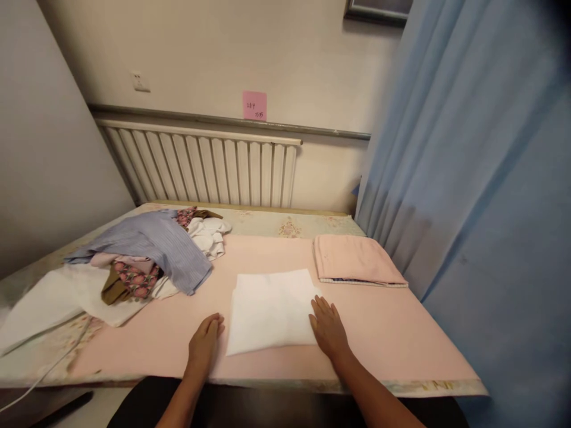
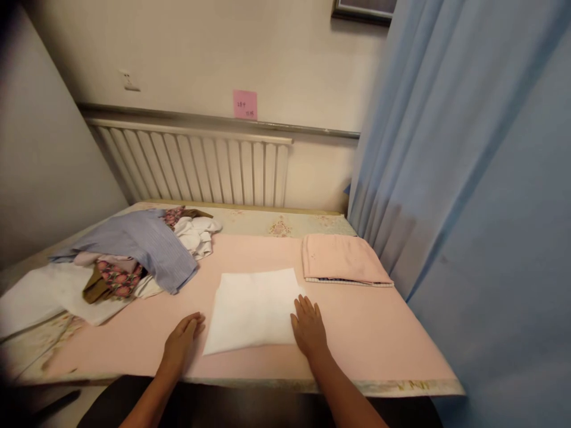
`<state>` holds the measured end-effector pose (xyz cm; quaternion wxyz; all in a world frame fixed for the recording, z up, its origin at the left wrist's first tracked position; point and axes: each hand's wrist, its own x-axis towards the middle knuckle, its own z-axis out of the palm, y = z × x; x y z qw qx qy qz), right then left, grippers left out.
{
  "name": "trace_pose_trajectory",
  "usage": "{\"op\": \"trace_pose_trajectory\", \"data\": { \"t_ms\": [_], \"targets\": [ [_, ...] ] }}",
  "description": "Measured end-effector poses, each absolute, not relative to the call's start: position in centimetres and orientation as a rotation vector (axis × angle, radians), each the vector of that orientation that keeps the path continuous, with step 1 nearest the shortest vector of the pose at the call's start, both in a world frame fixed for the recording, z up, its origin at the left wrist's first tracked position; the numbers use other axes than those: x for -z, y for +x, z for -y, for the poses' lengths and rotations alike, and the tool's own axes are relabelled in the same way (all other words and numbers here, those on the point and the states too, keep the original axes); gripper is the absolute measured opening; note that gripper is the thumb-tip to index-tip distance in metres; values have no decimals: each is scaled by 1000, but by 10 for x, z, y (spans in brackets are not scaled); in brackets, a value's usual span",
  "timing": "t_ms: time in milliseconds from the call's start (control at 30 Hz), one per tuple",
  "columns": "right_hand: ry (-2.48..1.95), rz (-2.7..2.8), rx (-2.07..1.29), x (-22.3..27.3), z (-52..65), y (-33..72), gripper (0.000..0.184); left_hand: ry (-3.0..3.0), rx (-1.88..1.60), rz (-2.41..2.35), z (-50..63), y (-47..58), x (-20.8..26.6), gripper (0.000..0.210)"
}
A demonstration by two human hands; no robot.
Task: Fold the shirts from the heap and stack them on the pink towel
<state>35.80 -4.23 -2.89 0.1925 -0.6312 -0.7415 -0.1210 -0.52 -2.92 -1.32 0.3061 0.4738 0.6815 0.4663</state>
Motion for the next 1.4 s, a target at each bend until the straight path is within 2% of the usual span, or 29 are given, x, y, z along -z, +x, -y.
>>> {"op": "trace_pose_trajectory", "data": {
  "t_ms": [300,767,1067,1400],
  "targets": [
    [-1751,2072,347,31,43,359,42,1271,-1015,-1831,68,6,-7,22],
    [-1752,2102,368,29,45,359,43,680,-977,-1333,97,13,-16,38],
    [-1744,2091,332,31,44,360,43,754,-798,-1319,94,20,-28,29],
    [-1778,2091,312,27,45,359,43,815,-813,-1484,89,29,-19,22]
  ]
}}
